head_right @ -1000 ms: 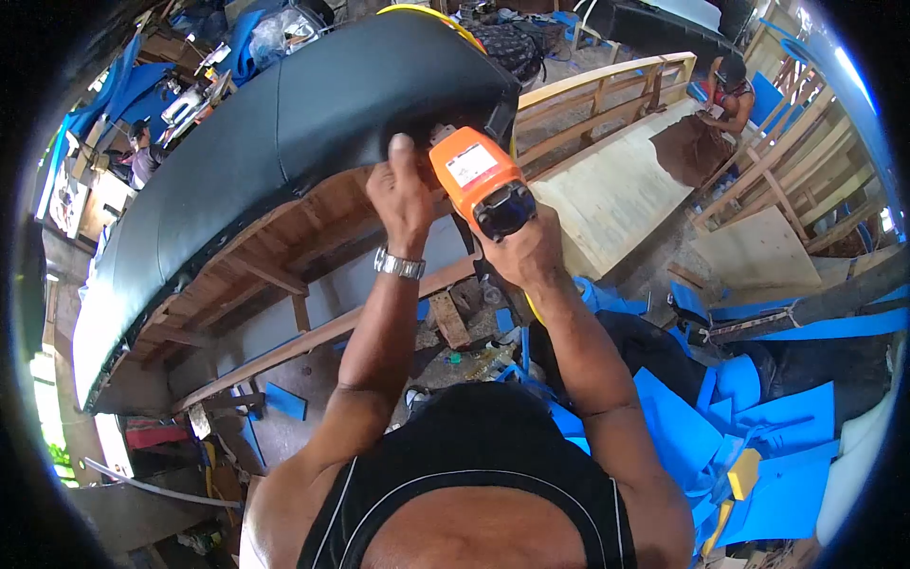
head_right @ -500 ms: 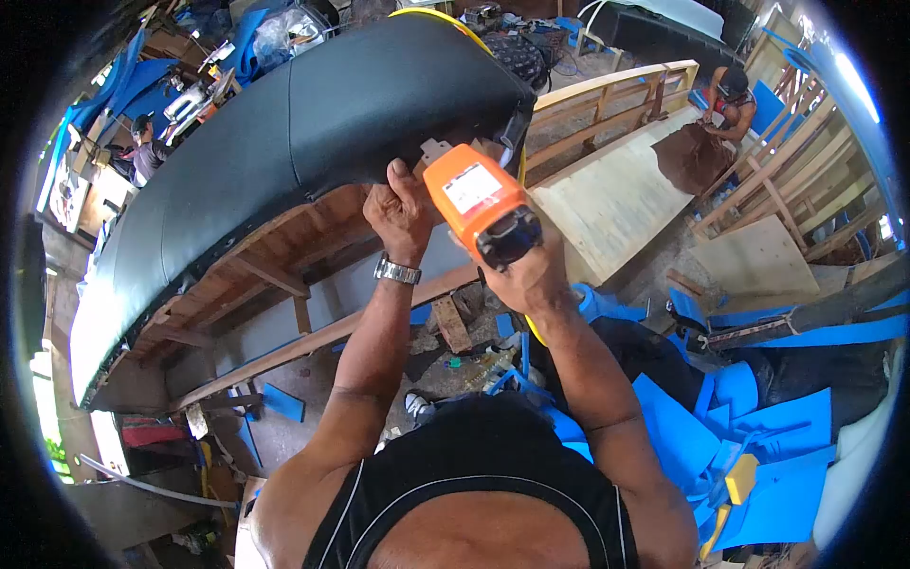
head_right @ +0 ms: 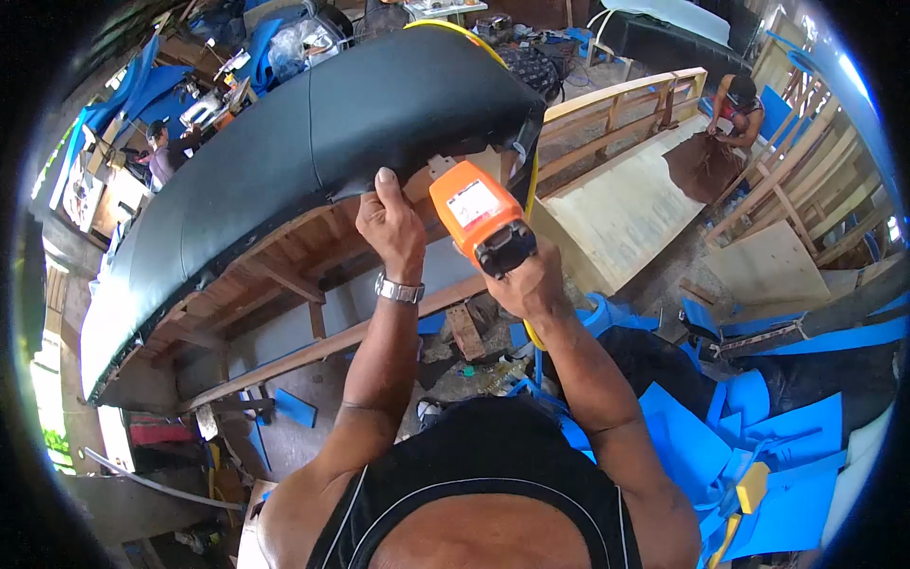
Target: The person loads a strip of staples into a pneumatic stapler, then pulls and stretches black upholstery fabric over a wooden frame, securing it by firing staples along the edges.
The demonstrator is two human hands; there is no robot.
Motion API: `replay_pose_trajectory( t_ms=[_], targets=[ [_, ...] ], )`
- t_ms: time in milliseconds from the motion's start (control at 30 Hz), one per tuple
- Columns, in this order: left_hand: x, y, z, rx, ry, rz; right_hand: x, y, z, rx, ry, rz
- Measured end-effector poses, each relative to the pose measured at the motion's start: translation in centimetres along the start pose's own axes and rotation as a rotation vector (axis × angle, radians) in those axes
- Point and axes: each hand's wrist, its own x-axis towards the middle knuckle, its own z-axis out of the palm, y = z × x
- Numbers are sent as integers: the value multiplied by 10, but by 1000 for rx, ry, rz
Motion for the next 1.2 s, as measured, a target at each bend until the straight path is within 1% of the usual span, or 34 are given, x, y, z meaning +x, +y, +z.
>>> replay_pose_trajectory(
  t_ms=[133,167,267,300,400,433,533,567,600,667,700,767,867,933,967,1067,1200],
  targets=[
    [-1,-25,-5,113,4,208,-1,-12,6,64,1,-7],
    [0,-31,-6,105,-12,205,1,-14,11,51,2,-3],
    [3,-22,-4,84,3,282,6,-19,21,-16,-59,-6],
    [5,-24,-6,155,-3,310,6,-15,29,8,-28,29],
    [4,-24,-4,76,-24,237,2,-12,33,-20,-22,31],
    [5,-26,-5,116,-29,206,4,-14,30,-2,-47,51],
    [4,-7,-10,-126,10,-21,8,-21,24,-40,-37,-54],
    [8,-1,-15,-382,36,-262,8,-27,22,52,24,-50],
    [11,17,-21,-441,55,-376,9,-31,19,33,10,-54],
    [11,16,-27,-503,-8,-343,5,-37,16,-4,-27,-36],
    [9,11,-31,-363,-2,-230,8,-45,17,67,-4,-77],
    [8,-3,-35,-86,1,0,4,-48,22,82,-26,-38],
    [9,-17,-36,4,3,96,6,-46,34,55,-63,-3],
    [12,-22,-35,49,-9,98,6,-34,45,-16,-63,3],
    [14,-25,-37,74,-17,100,5,-29,52,-1,-35,-19],
    [20,-13,-46,140,-81,121,0,-24,54,-64,-49,-74],
    [26,-3,-63,226,-187,81,5,-36,43,-29,-57,-74]
  ],
)
